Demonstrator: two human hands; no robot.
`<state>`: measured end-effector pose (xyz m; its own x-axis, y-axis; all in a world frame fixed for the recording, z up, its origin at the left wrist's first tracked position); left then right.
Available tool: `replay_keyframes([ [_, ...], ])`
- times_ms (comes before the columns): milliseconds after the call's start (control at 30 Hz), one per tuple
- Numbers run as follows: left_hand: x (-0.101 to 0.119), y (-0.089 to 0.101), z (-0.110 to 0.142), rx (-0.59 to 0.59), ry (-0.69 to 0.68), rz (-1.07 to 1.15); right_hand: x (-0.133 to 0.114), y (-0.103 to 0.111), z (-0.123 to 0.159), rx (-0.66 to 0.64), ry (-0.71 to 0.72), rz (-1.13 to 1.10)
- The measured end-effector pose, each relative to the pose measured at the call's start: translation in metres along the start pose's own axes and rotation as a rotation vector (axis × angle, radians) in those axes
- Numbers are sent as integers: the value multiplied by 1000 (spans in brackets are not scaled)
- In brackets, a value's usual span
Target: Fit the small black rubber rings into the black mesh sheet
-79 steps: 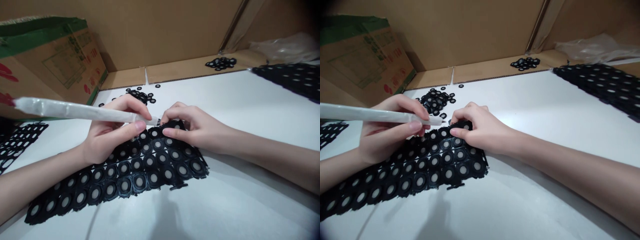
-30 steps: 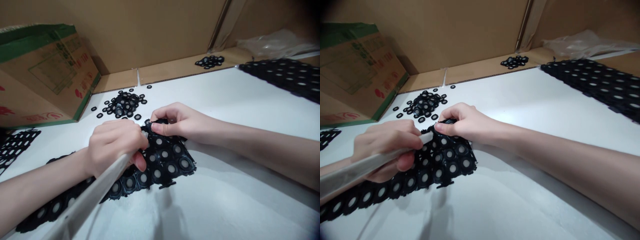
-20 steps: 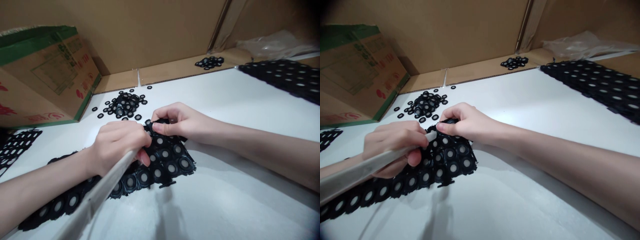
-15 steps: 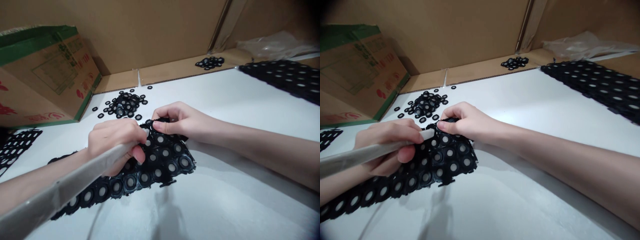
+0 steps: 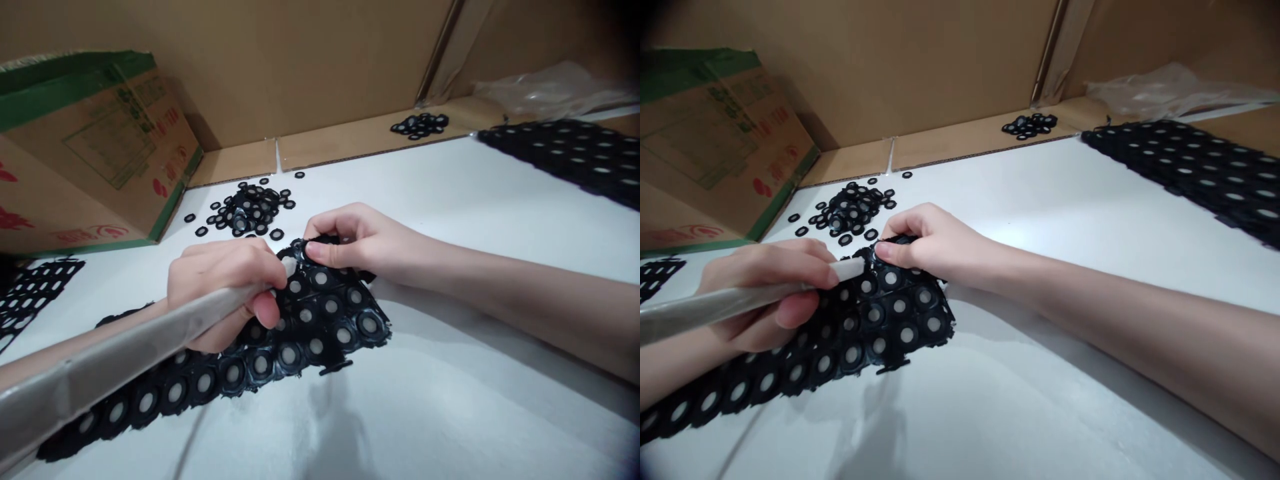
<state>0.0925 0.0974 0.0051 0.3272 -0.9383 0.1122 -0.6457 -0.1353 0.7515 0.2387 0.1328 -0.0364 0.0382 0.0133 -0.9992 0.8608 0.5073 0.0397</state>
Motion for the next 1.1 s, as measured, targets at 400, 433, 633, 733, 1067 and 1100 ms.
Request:
replay_keyframes([
  [400, -2, -5, -1, -9, 19, -13, -1, -1, 1, -15, 18, 16],
  [433, -2, -6, -1, -29, 25, -23, -1, -1, 1, -16, 21, 22],
  [633, -6, -5, 2, -7, 62, -5, -2, -1, 1, -14, 24, 40],
  [733, -10, -4, 6, 23, 87, 26, -2, -1, 0, -8, 17, 34],
  [1067, -14, -5, 8, 52, 122, 87, -5, -1, 1, -17, 44, 62],
  [1100, -14, -6, 7, 57, 119, 87, -4, -1, 1, -19, 49, 65],
])
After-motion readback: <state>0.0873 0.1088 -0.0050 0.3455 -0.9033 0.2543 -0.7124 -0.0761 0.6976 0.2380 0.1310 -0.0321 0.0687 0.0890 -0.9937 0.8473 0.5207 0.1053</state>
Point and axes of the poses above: each hand's wrist, its own z-axis away from the middle knuckle, its own y-axis out of the back of the hand, x = y × z, the point moved 5 cm from there along -z, towards the middle knuckle, and after that the axes turned 11 degrees about -z, right-handed, at the moved point
